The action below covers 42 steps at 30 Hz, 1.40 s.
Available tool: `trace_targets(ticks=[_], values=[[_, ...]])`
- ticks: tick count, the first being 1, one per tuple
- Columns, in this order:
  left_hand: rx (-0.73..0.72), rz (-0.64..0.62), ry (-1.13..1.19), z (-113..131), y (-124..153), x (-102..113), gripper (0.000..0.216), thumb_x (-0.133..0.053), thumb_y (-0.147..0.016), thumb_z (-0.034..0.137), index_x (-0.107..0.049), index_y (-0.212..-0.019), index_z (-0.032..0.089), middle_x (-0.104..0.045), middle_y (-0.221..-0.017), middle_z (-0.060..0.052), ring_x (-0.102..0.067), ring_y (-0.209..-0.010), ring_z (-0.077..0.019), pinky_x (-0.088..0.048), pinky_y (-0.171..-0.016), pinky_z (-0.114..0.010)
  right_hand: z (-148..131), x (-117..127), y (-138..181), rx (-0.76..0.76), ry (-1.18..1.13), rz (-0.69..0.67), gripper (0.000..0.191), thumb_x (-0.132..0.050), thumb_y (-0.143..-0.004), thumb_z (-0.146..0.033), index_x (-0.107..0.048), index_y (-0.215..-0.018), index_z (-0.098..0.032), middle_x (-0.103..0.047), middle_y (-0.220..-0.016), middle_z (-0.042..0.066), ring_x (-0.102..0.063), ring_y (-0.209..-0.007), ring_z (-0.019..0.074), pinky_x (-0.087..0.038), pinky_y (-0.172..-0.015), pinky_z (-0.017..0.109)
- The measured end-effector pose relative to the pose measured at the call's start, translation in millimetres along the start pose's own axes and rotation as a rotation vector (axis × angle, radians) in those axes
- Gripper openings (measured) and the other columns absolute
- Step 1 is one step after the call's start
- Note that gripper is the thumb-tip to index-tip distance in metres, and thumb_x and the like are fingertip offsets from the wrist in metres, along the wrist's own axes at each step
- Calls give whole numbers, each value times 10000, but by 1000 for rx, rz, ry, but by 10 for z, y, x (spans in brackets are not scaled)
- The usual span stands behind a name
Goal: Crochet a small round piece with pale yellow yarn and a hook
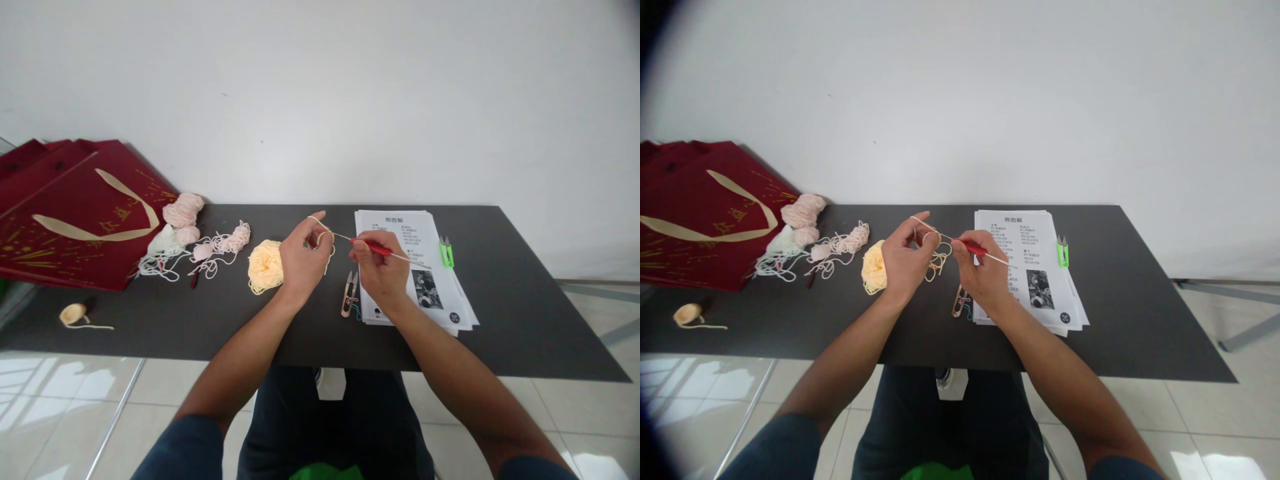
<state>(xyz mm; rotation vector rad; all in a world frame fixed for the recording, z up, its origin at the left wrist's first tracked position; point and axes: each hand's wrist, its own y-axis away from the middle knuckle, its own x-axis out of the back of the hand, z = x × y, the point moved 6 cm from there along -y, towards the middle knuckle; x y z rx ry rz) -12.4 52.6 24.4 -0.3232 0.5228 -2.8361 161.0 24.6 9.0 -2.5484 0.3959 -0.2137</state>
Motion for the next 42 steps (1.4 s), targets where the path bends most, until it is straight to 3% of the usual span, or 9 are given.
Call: trace_targets(ticks=[6, 12, 21, 26, 30, 36, 42], values=[[5, -59, 35, -21, 5, -42, 376, -678, -832, 192, -747, -1200, 224, -715, -801, 35, -528, -646, -111, -483, -707, -260, 68, 36, -99, -185, -136, 54, 280, -709, -942, -505, -649, -913, -233, -678, -634, -49, -614, -517, 101, -475, -517, 241], [64, -143, 137, -64, 13, -103, 416, -692, -796, 175, -747, -1207, 214, -711, -793, 38, -545, -647, -106, -486, -698, -257, 208, 49, -195, -295, -303, 107, 439, -693, -884, -657, -629, -852, -224, -643, -608, -52, -581, -486, 100, -452, -456, 241], [162, -223, 316, -72, 6, -146, 445, -721, -786, 165, -721, -1231, 176, -737, -821, 14, -604, -665, -97, -493, -662, -246, 273, 4, -237, -462, -444, 73, 492, -737, -824, -694, -575, -805, -229, -648, -663, -55, -538, -475, 67, -380, -412, 218], [255, -265, 486, -86, -6, -184, 468, -806, -746, 188, -717, -1205, 174, -757, -853, -4, -661, -710, -104, -527, -681, -244, 270, -41, -216, -635, -619, 46, 467, -839, -764, -626, -625, -742, -212, -672, -661, -39, -546, -508, 56, -407, -443, 194], [241, -241, 530, -94, 0, -181, 457, -814, -744, 160, -719, -1190, 178, -746, -833, 7, -664, -721, -99, -529, -691, -235, 266, -94, -149, -704, -655, 20, 403, -869, -770, -548, -677, -726, -197, -662, -634, -36, -515, -480, 42, -365, -404, 175], [234, -161, 512, -113, 4, -148, 454, -802, -732, 142, -722, -1178, 174, -730, -823, 17, -645, -697, -88, -517, -675, -228, 162, -201, -96, -684, -793, -89, 258, -905, -777, -374, -727, -855, -205, -746, -803, -23, -653, -646, 57, -511, -530, 148], [281, -134, 534, -122, 8, -146, 487, -818, -699, 136, -722, -1176, 166, -731, -814, 16, -654, -695, -88, -529, -672, -224, 208, -200, -98, -643, -815, -68, 234, -900, -784, -330, -717, -892, -232, -787, -919, -20, -720, -771, 75, -587, -652, 158]])
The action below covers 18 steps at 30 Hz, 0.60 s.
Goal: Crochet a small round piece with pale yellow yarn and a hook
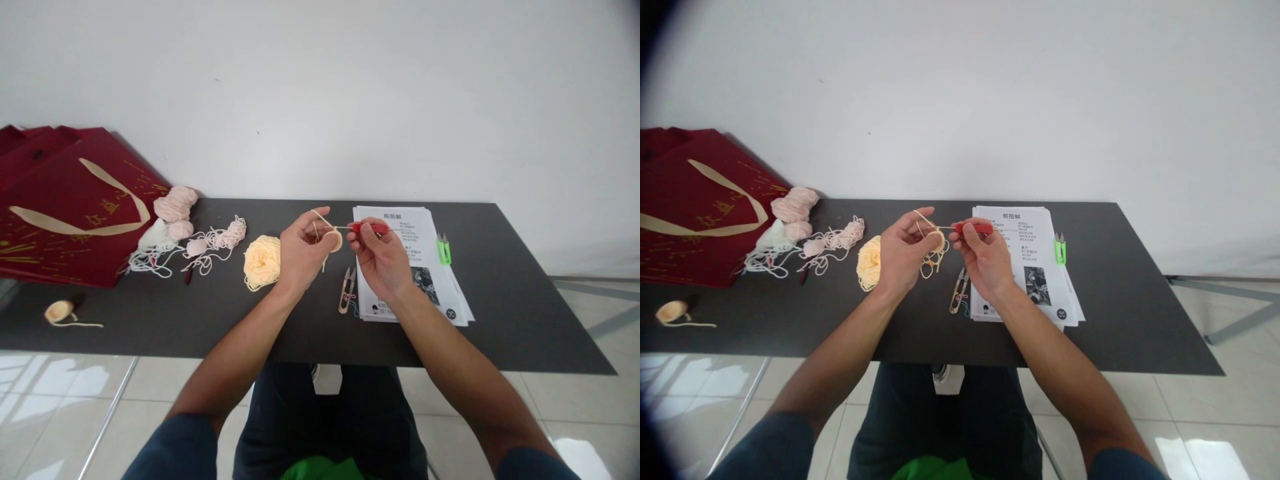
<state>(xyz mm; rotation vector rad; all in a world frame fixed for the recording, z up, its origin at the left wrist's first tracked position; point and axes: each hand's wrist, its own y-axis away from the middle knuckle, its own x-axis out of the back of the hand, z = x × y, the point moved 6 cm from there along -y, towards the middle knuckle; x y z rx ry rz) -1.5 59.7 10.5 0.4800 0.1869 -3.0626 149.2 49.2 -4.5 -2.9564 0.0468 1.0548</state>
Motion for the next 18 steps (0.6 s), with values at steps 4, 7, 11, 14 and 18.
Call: trace_targets(ticks=[4, 7, 11, 14, 18], values=[[28, 11, 22, -12, -2, 3, 501, -831, -683, 135, -719, -1170, 160, -733, -807, 15, -652, -685, -86, -527, -659, -221, 3, 13, -15, 12, 11, -10, 220, -877, -811, -353, -709, -894, -237, -794, -962, -15, -705, -762, 75, -579, -639, 173], [24, 14, 11, -15, -5, 9, 500, -829, -682, 131, -717, -1168, 159, -733, -800, 17, -644, -672, -84, -520, -648, -218, -32, 18, -13, 47, 21, -16, 226, -877, -811, -351, -694, -873, -234, -789, -944, -14, -677, -723, 71, -558, -617, 180], [-11, 11, -42, -3, 2, 11, 480, -808, -706, 141, -709, -1175, 170, -729, -790, 22, -635, -659, -87, -512, -636, -223, -98, 17, -1, 135, 61, -32, 264, -890, -795, -359, -663, -869, -247, -768, -897, -27, -646, -684, 77, -527, -591, 202], [-35, 19, -84, 9, 12, 11, 467, -789, -724, 149, -700, -1182, 173, -734, -797, 18, -643, -671, -95, -524, -652, -234, -146, 6, 14, 218, 95, -51, 280, -888, -800, -368, -643, -880, -257, -757, -881, -27, -637, -674, 85, -508, -586, 219], [-50, 36, -142, 25, 25, 14, 459, -774, -735, 162, -695, -1186, 174, -730, -796, 18, -645, -669, -99, -523, -651, -238, -196, 4, 36, 320, 148, -52, 259, -867, -830, -360, -638, -894, -258, -752, -877, -23, -634, -665, 90, -495, -588, 235]])
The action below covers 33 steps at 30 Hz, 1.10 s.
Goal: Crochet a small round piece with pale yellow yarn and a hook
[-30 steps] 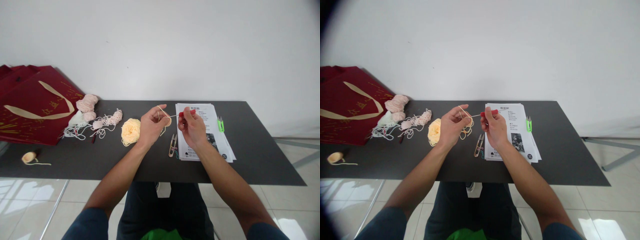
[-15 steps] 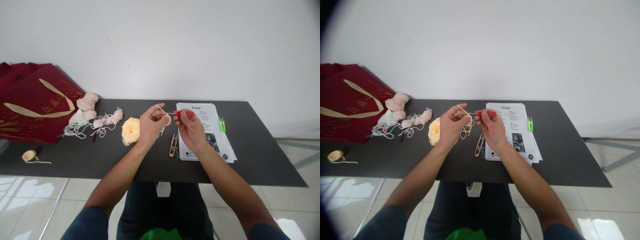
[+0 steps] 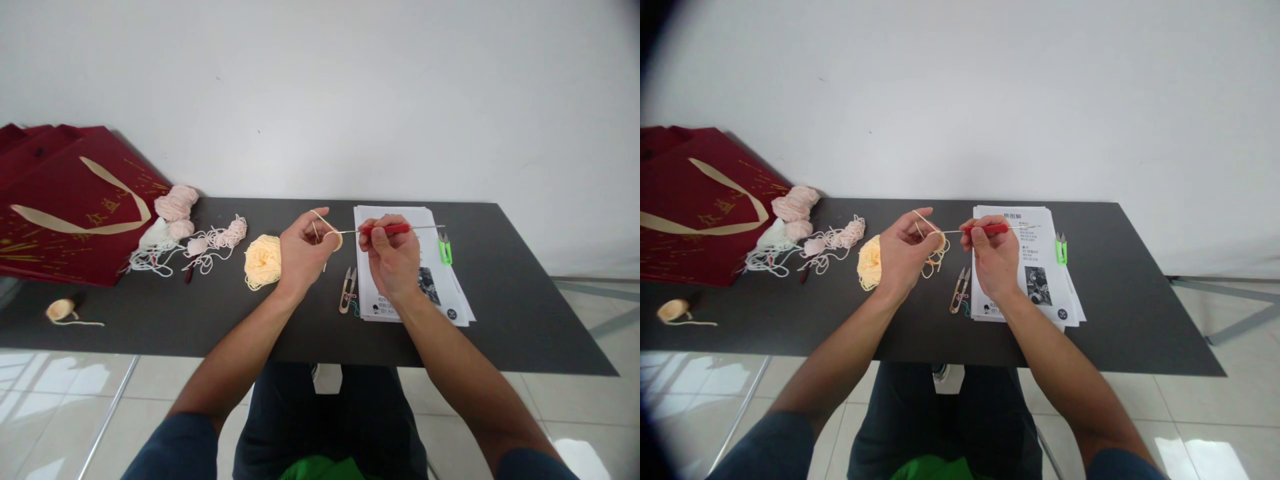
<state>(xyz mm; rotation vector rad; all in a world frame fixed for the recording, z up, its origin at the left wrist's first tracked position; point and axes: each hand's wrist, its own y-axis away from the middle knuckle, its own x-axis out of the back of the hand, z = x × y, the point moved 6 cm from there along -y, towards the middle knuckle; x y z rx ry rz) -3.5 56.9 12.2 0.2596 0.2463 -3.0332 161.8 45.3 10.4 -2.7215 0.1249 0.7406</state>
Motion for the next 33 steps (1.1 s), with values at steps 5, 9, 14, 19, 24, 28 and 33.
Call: trace_targets(ticks=[5, 9, 14, 19, 24, 28, 33], values=[[-13, 12, -20, 13, 7, 4, 464, -775, -732, 159, -695, -1188, 169, -725, -783, 24, -643, -668, -100, -515, -653, -240, -17, 29, 27, 101, 98, 0, 217, -825, -876, -327, -628, -941, -264, -757, -910, -19, -659, -678, 99, -509, -604, 254], [-24, 24, -45, 28, 16, 8, 452, -776, -738, 166, -700, -1183, 173, -728, -782, 25, -638, -667, -103, -504, -647, -245, -44, 22, 66, 162, 168, 11, 215, -817, -882, -329, -622, -945, -267, -757, -916, -16, -672, -678, 110, -516, -598, 271], [-36, 47, -64, 54, 43, 10, 414, -779, -747, 178, -702, -1154, 185, -720, -780, 28, -622, -662, -108, -497, -653, -255, -114, -35, 144, 202, 292, 57, 186, -793, -899, -365, -630, -926, -279, -756, -936, 3, -671, -683, 129, -542, -623, 313], [-110, 100, -134, 91, 78, 22, 346, -762, -770, 173, -710, -1111, 204, -702, -754, 39, -594, -643, -110, -484, -655, -260, -147, -83, 243, 308, 412, 42, 106, -751, -930, -350, -661, -943, -295, -770, -959, 18, -700, -735, 162, -575, -654, 352], [-165, 159, -221, 116, 107, 45, 270, -731, -802, 168, -712, -1067, 212, -727, -769, 28, -616, -667, -120, -501, -695, -268, -188, -196, 366, 536, 599, -125, 192, -691, -948, -180, -747, -1051, -332, -811, -1040, 41, -754, -912, 215, -620, -820, 429], [-114, 175, -155, 49, 79, 72, 275, -766, -794, 208, -712, -1064, 207, -761, -803, 10, -650, -673, -125, -524, -690, -272, -156, -202, 423, 645, 675, -213, 434, -673, -922, -78, -744, -1230, -375, -815, -1170, 49, -769, -1006, 234, -627, -871, 452], [58, 190, 55, -106, -5, 111, 433, -849, -728, 260, -710, -1132, 192, -777, -837, -9, -689, -693, -130, -532, -668, -269, -19, -136, 388, 586, 743, -267, 454, -689, -928, -140, -737, -1288, -412, -806, -1252, 42, -775, -1087, 271, -643, -926, 513]])
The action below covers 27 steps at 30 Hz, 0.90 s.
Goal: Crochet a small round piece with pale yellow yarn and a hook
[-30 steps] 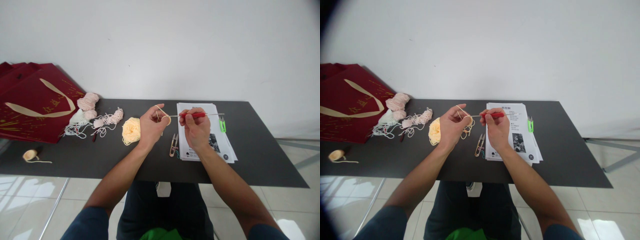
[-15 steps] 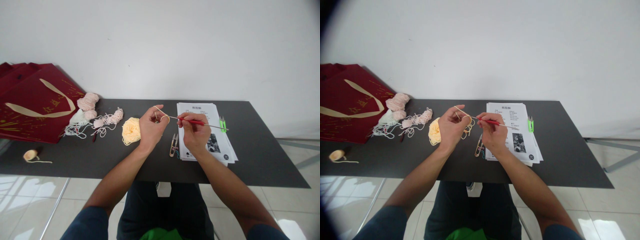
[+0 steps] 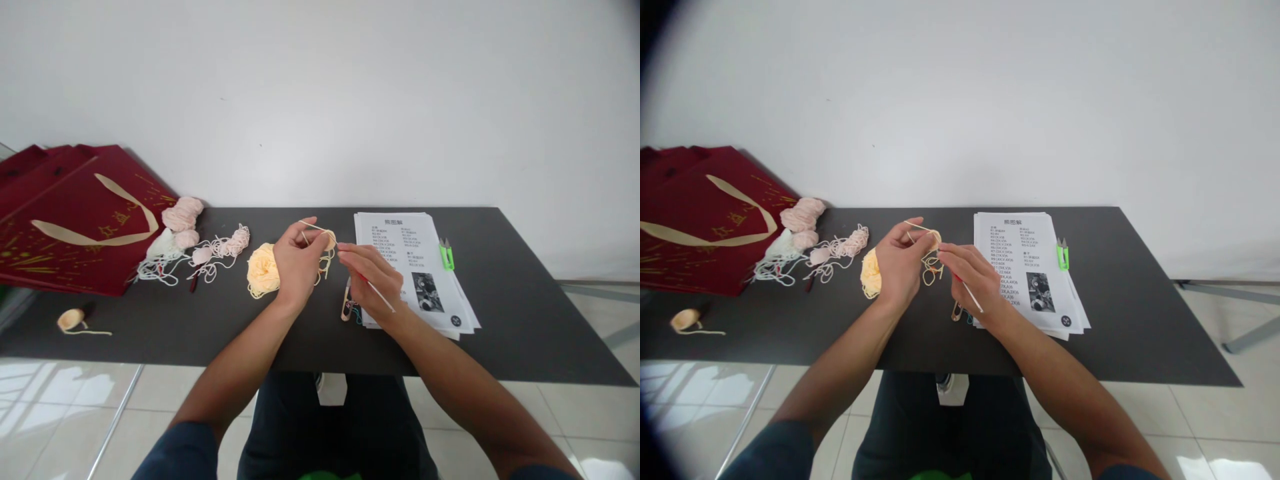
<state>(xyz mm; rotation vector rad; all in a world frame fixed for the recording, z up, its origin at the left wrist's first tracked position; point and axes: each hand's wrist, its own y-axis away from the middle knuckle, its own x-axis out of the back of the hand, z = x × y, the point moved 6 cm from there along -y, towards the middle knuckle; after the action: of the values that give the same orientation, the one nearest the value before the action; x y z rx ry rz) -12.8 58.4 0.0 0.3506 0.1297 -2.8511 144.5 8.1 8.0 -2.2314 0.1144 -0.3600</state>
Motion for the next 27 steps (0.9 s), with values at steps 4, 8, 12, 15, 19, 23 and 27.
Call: trace_targets(ticks=[4, 8, 12, 15, 19, 23, 27], values=[[108, -34, 130, -19, -38, -21, 500, -872, -672, 217, -715, -1146, 179, -753, -789, 11, -661, -653, -100, -489, -638, -237, 41, -17, -23, 0, -4, -8, 504, -698, -912, -120, -729, -1305, -435, -799, -1278, 28, -780, -1073, 262, -656, -898, 504], [213, -121, 265, -7, -57, -73, 540, -859, -639, 159, -717, -1160, 160, -678, -708, 57, -555, -572, -55, -424, -607, -216, 72, -13, -64, -62, -83, 50, 440, -733, -904, -142, -770, -1226, -440, -820, -1222, 12, -779, -1012, 243, -651, -881, 485], [251, -214, 345, 13, -85, -114, 486, -842, -628, 144, -739, -1102, 157, -571, -647, 91, -498, -561, -45, -435, -646, -223, 133, -23, -75, -242, -209, 103, 239, -772, -901, -232, -833, -1052, -407, -836, -1161, 2, -766, -982, 227, -649, -862, 450], [266, -252, 366, 18, -89, -130, 515, -841, -612, 124, -756, -1118, 163, -583, -668, 83, -522, -590, -49, -458, -683, -227, 219, -37, -83, -420, -359, 128, 173, -783, -900, -277, -822, -1048, -356, -841, -1111, 8, -750, -840, 181, -637, -761, 379], [274, -314, 348, 29, -52, -163, 577, -852, -600, 106, -759, -1165, 173, -592, -662, 86, -541, -594, -50, -463, -672, -224, 312, 12, -157, -512, -581, 220, 153, -790, -896, -288, -713, -1025, -313, -841, -987, -17, -716, -710, 132, -584, -684, 309], [237, -332, 243, 15, -36, -155, 605, -884, -616, 153, -749, -1205, 183, -618, -659, 81, -557, -582, -63, -451, -617, -226, 318, 103, -253, -482, -521, 202, 229, -814, -867, -327, -601, -938, -280, -819, -927, -22, -653, -651, 120, -538, -657, 302], [182, -250, 94, -34, -62, -90, 603, -867, -633, 178, -740, -1222, 167, -671, -684, 55, -583, -580, -86, -456, -586, -235, 244, 189, -267, -367, -321, 185, 221, -792, -889, -344, -586, -940, -284, -800, -913, -13, -699, -761, 165, -546, -752, 359]])
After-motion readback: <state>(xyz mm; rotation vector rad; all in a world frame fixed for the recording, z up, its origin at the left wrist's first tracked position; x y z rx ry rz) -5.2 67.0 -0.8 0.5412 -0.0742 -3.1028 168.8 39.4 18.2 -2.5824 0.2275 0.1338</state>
